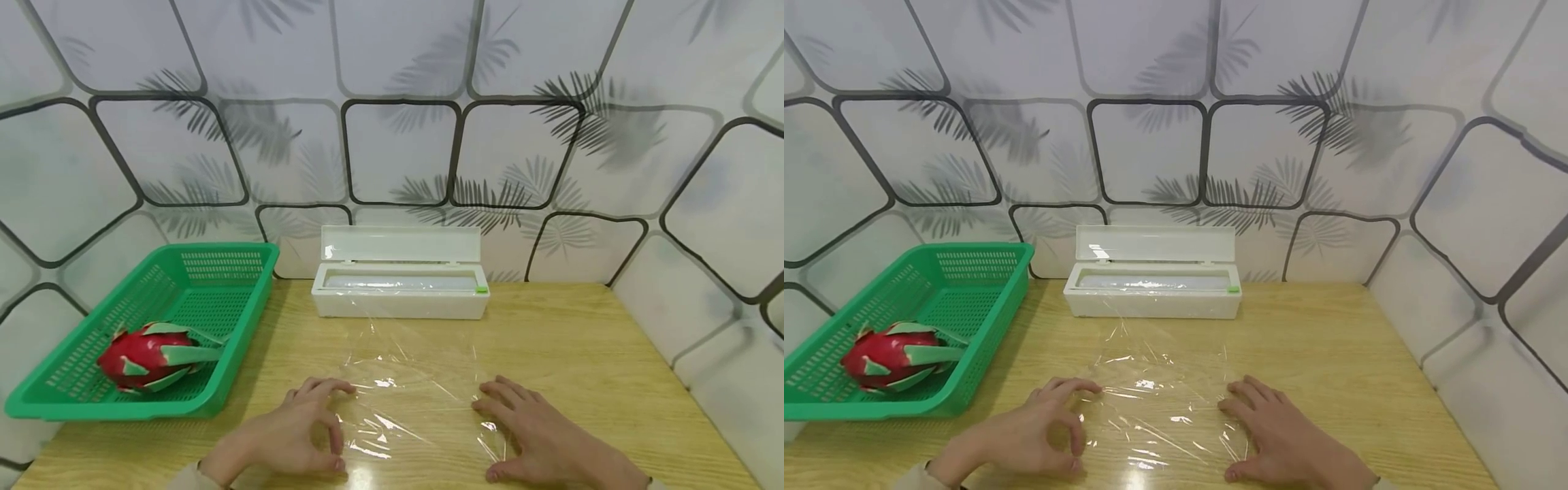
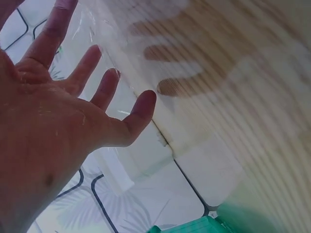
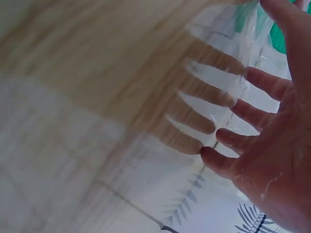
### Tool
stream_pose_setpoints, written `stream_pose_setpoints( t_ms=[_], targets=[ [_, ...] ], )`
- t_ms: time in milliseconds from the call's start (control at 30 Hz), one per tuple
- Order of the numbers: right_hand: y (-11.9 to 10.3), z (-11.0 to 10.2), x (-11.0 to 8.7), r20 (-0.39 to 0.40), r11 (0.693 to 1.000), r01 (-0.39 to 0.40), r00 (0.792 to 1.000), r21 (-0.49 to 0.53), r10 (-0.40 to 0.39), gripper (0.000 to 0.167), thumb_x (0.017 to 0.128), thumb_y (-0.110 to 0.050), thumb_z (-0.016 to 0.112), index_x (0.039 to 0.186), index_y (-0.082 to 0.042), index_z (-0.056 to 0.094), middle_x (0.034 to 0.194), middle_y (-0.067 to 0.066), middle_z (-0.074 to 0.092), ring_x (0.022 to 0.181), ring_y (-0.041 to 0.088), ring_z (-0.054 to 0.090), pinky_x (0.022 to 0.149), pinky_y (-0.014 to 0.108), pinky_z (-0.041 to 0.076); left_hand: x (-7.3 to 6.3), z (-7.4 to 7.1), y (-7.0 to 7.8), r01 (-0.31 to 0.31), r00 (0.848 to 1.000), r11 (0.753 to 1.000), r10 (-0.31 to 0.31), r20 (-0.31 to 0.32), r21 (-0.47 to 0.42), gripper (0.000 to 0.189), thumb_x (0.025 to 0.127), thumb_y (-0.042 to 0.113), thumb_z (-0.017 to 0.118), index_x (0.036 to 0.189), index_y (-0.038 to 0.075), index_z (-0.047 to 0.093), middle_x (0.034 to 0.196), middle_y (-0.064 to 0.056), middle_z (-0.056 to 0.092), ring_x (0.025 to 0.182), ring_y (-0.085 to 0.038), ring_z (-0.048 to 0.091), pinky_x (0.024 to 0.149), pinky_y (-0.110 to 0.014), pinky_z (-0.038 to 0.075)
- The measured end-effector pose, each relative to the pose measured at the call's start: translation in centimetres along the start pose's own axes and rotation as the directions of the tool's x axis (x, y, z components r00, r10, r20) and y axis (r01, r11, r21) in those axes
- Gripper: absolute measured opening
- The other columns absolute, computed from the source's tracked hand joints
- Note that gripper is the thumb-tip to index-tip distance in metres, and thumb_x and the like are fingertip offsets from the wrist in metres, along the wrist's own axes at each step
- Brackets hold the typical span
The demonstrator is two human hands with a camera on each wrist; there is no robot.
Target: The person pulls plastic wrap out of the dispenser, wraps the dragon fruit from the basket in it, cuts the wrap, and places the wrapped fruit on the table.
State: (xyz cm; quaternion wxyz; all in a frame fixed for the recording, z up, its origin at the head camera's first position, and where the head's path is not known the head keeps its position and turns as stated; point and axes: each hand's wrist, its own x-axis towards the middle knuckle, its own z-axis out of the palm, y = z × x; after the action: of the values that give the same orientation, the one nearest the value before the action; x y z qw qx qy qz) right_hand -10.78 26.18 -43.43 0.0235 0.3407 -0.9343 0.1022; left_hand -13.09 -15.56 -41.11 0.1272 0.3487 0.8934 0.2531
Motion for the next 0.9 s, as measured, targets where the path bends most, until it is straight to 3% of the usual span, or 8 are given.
stream_pose_setpoints(
  t_ms=[200,300,467,700,900],
  targets=[
    [0.2,0.0,0.1,-0.007,1.000,0.030,1.000,-0.007,-0.030,0.088,0.081,-0.082,0.060,0.143,-0.021,0.055,0.149,0.011,0.052,0.137,0.047,0.049,0.095,0.066,0.048,-0.2,-1.1,-0.1,0.028,0.997,0.997,-0.034,-0.076,-0.075,0.021,0.083,0.031,0.080,0.076,0.044,0.064,0.149,0.002,0.048,0.138,-0.037,0.038,0.098,-0.077,0.032],
    [0.1,0.1,0.1,-0.003,1.000,0.031,1.000,-0.004,-0.031,0.089,0.080,-0.083,0.060,0.143,-0.021,0.055,0.149,0.011,0.052,0.136,0.047,0.049,0.095,0.067,0.048,-0.5,-1.5,-0.2,0.051,0.994,0.997,-0.056,-0.091,-0.051,0.018,0.084,0.033,0.078,0.081,0.043,0.064,0.145,0.000,0.051,0.133,-0.035,0.043,0.096,-0.073,0.036],
    [0.1,0.2,0.0,0.003,1.000,0.025,1.000,-0.001,-0.025,0.089,0.079,-0.084,0.061,0.142,-0.021,0.055,0.148,0.011,0.051,0.136,0.048,0.049,0.094,0.067,0.047,-0.8,-1.9,-0.2,0.037,0.995,0.998,-0.033,-0.096,0.043,0.018,0.082,0.030,0.078,0.089,0.038,0.064,0.139,0.000,0.055,0.127,-0.030,0.049,0.094,-0.067,0.041],
    [0.1,0.1,0.2,-0.006,1.000,0.022,1.000,-0.006,-0.022,0.089,0.078,-0.084,0.061,0.140,-0.020,0.056,0.147,0.012,0.051,0.134,0.048,0.050,0.094,0.067,0.047,-0.7,-2.5,0.5,-0.042,0.992,0.973,0.068,-0.107,0.228,0.031,0.085,0.025,0.077,0.112,0.033,0.064,0.137,0.003,0.058,0.124,-0.025,0.054,0.090,-0.059,0.045],
    [0.1,0.1,0.2,0.000,1.000,0.021,1.000,0.003,-0.021,0.089,0.078,-0.084,0.061,0.140,-0.021,0.056,0.147,0.011,0.051,0.135,0.048,0.050,0.094,0.067,0.047,-0.5,-2.8,1.5,-0.137,0.974,0.909,0.197,-0.114,0.394,0.036,0.085,0.024,0.078,0.118,0.028,0.065,0.132,0.002,0.062,0.121,-0.025,0.059,0.090,-0.057,0.049]
  ],
)
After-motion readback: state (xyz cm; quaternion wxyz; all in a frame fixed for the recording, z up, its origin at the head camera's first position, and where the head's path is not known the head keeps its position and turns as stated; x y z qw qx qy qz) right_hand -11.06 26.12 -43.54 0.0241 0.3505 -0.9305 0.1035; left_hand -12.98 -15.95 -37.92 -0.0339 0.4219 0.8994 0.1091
